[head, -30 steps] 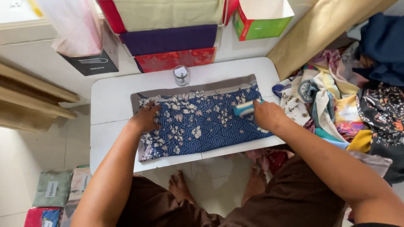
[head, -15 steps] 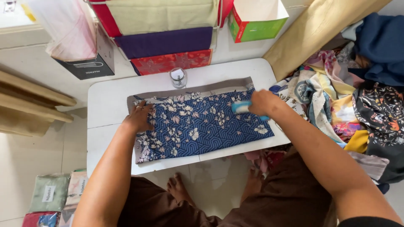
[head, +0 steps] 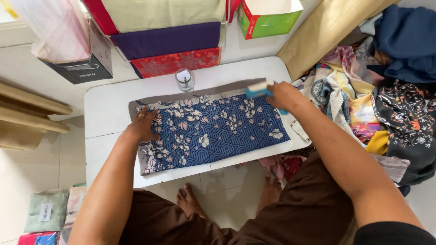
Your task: Folding a blue patterned scarf and cleaning its surface with a lint roller on a low table.
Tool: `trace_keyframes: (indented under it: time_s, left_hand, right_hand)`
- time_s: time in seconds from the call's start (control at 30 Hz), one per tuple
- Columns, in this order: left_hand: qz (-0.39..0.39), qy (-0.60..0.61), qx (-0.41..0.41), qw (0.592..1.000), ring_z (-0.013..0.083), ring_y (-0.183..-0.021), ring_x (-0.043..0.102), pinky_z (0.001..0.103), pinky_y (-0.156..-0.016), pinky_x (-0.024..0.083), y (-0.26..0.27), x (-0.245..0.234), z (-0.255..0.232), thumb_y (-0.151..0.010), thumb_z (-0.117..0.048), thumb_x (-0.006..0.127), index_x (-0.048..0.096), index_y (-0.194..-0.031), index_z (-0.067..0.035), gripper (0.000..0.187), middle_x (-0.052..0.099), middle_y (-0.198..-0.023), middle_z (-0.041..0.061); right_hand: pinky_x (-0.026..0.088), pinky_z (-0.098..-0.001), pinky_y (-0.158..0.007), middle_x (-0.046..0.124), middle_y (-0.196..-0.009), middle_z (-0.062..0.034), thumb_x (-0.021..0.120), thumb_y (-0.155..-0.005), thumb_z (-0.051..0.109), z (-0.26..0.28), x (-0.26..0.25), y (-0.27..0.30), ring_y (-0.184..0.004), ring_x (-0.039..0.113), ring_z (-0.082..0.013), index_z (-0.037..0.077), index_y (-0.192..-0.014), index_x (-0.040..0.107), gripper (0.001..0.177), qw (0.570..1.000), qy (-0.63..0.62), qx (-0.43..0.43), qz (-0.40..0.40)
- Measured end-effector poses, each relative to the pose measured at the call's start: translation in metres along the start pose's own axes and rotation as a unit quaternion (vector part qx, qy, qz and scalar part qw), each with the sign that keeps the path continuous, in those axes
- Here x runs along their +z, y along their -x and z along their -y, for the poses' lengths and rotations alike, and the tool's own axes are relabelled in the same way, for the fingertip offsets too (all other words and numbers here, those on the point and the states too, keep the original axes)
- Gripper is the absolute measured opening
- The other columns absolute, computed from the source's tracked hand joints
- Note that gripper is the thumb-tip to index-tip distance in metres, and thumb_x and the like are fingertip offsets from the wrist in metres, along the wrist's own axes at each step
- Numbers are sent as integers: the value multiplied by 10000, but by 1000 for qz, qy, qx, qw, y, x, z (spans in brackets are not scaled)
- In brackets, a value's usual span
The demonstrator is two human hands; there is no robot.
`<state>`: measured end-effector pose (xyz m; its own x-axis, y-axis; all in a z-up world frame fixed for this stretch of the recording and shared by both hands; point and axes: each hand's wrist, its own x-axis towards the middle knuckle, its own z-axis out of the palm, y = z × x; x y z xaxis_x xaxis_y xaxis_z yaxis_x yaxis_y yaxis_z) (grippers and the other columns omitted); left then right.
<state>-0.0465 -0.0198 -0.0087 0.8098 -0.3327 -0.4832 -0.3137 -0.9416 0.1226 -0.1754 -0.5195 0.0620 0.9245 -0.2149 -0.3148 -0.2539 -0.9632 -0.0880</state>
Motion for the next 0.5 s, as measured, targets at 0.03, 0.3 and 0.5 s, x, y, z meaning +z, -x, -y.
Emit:
trace_keyframes:
  time_s: [0.03, 0.3, 0.5]
  left_hand:
    - [0, 1, 1, 1000, 350, -1563, 218, 556, -1179, 379, -1, -1, 1, -718, -413, 907, 314, -1626, -308, 1090, 176, -1721, 116]
    - [-12, -3, 11, 1000, 338, -1560, 242, 575, -1183, 348, 14, -16, -7, -743, -438, 881, 350, -1611, -333, 1023, 243, -1696, 127]
    - [-10, 12, 24, 1000, 357, -1479, 387, 570, -1120, 433, 12, -10, -7, -663, -448, 945, 475, -1528, -319, 993, 396, -1582, 130]
  right_hand:
    - [601, -619, -839, 709, -1093, -372, 635, -941, 301, 2, -7, 18, -1045, 694, -552, 85, -1355, 675, 469, 1000, 1, 1, 0]
    - [621, -575, -741, 750, -950, -303, 635, -840, 277, 16, -27, 85, -919, 748, -480, 31, -1080, 812, 388, 994, 48, 51, 87]
    - [629, -571, -705, 747, -953, -318, 636, -854, 286, 9, 8, 32, -912, 741, -492, 8, -1063, 802, 386, 998, 33, 19, 52]
